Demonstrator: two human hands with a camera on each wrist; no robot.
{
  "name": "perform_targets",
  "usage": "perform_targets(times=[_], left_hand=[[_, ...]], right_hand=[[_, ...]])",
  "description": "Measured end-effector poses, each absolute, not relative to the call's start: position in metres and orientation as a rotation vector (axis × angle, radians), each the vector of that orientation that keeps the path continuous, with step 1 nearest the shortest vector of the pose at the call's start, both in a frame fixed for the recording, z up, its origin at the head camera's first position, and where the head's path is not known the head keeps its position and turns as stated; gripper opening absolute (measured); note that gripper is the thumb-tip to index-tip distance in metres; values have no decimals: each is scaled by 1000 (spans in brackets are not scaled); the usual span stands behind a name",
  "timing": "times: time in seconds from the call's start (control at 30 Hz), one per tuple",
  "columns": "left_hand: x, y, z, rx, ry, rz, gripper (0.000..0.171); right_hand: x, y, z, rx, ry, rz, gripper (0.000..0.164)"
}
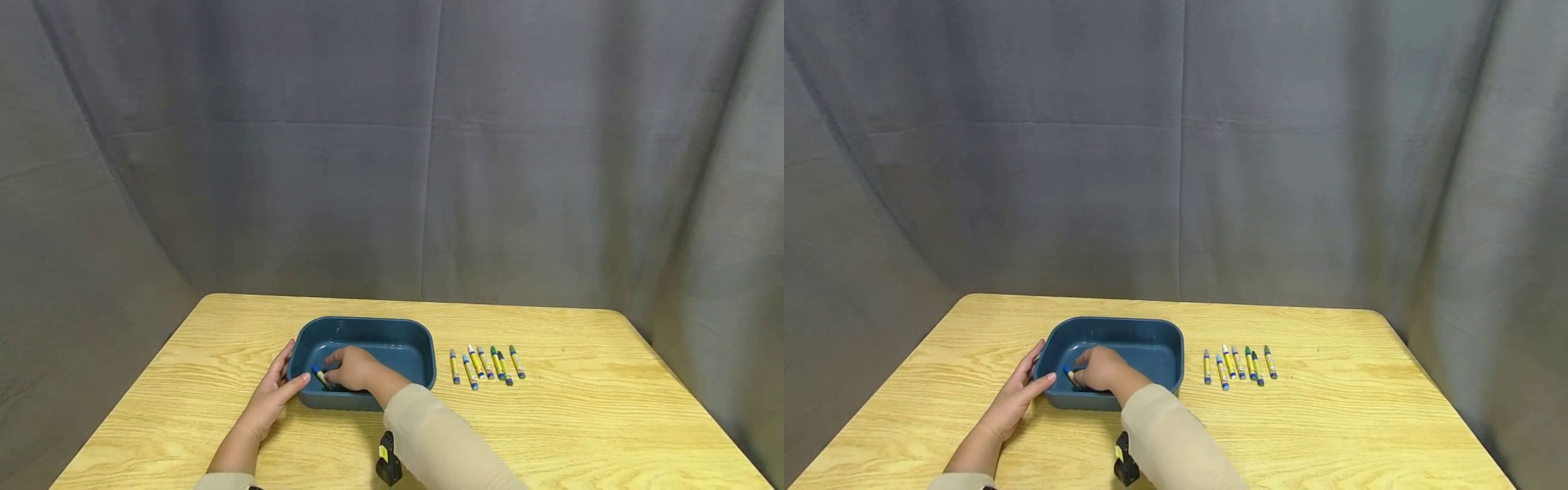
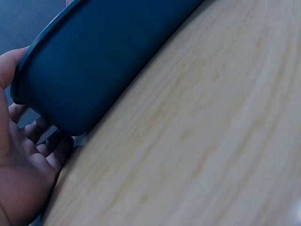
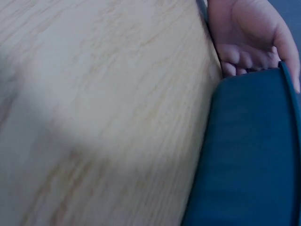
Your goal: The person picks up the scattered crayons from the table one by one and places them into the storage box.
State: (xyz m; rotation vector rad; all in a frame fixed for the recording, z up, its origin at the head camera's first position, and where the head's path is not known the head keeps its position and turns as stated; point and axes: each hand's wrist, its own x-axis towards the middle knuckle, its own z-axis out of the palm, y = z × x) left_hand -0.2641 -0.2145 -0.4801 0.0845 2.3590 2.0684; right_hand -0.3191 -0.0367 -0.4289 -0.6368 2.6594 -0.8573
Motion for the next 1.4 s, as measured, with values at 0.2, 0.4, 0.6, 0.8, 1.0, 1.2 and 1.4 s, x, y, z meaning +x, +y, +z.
perform_targets(times=[0.2,0.4,0.6,0.8,1.0,1.2,1.4], left_hand=[[-264,-216,-481,77,2351,2063,78],[-263,-218,-482,63,2367,2033,78],[-262,-219,-481,55,2376,2031,79],[-263,-218,-481,51,2376,2033,79],[-264,-216,-480,56,2373,2030,79],[-264,-217,-479,54,2380,2025,79],[-264,-218,-480,60,2364,2045,79]], right_hand=[[-321,-25,-426,-639,2589,-995,33],[-321,-6,-420,-632,2480,-1177,36],[-326,18,-413,-604,2441,-1286,39],[-330,43,-405,-611,2472,-1310,40],[-335,64,-401,-595,2496,-1360,41],[-339,86,-397,-503,2524,-1419,40],[-341,114,-395,-433,2589,-1453,37]])
